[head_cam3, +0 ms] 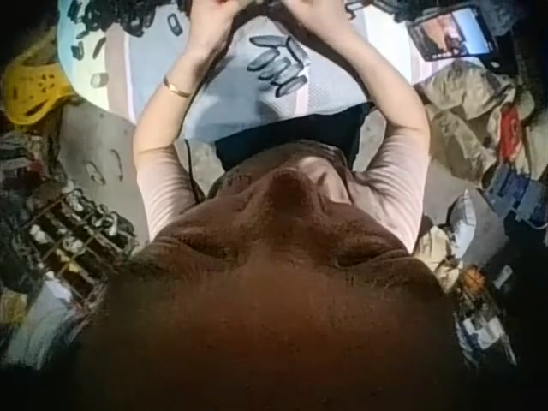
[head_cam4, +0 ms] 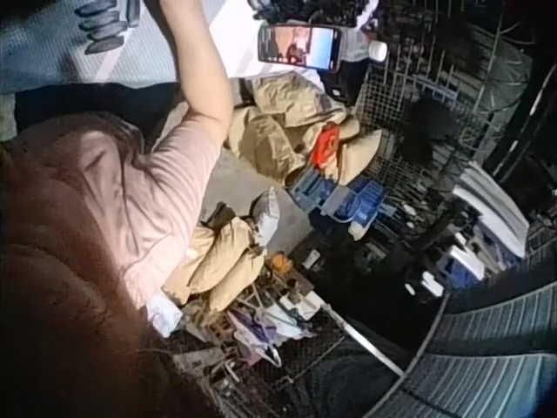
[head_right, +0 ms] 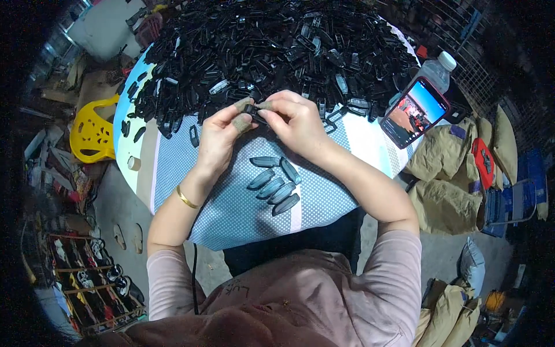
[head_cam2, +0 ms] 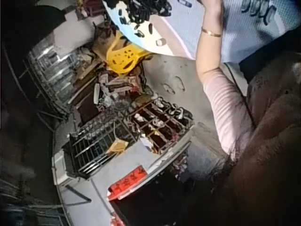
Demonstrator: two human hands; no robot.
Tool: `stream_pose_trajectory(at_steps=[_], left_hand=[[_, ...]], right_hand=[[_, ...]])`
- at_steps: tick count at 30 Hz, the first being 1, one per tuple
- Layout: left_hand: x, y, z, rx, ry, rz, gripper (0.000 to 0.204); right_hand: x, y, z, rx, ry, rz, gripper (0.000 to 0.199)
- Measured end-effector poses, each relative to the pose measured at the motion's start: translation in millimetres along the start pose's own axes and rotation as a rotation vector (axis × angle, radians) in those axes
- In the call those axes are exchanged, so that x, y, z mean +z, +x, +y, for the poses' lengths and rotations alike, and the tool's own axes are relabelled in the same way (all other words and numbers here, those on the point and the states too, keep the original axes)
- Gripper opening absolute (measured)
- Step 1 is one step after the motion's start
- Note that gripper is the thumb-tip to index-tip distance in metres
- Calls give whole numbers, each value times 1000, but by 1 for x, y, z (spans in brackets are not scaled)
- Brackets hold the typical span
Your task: The recorder is sorting and inspecting a large quantity of small black plastic hardware components on a round table.
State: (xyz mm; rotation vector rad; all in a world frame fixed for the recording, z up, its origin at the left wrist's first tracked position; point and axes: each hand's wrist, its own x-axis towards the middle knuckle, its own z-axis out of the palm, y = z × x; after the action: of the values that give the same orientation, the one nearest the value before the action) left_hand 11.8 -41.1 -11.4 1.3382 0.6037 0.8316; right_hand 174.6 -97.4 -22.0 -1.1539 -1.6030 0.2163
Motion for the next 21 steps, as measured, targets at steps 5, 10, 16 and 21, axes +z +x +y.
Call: stream_pose_trajectory(at_steps=[5,10,16,21], left_hand=[[1,1,-4,49,-59,16,32],[-7,2,4,63,-52,-88,26],[-11,1,3,104,57,-134,26],[0,0,15,21,421,-172,36]], right_hand=[[6,-2,-1,-42,-75,28,19],[-1,-1,-4,240,101,-327,29],[-6,1,-11,162,-44,-322,32],[-66,16,5,55,-299,-677,45]])
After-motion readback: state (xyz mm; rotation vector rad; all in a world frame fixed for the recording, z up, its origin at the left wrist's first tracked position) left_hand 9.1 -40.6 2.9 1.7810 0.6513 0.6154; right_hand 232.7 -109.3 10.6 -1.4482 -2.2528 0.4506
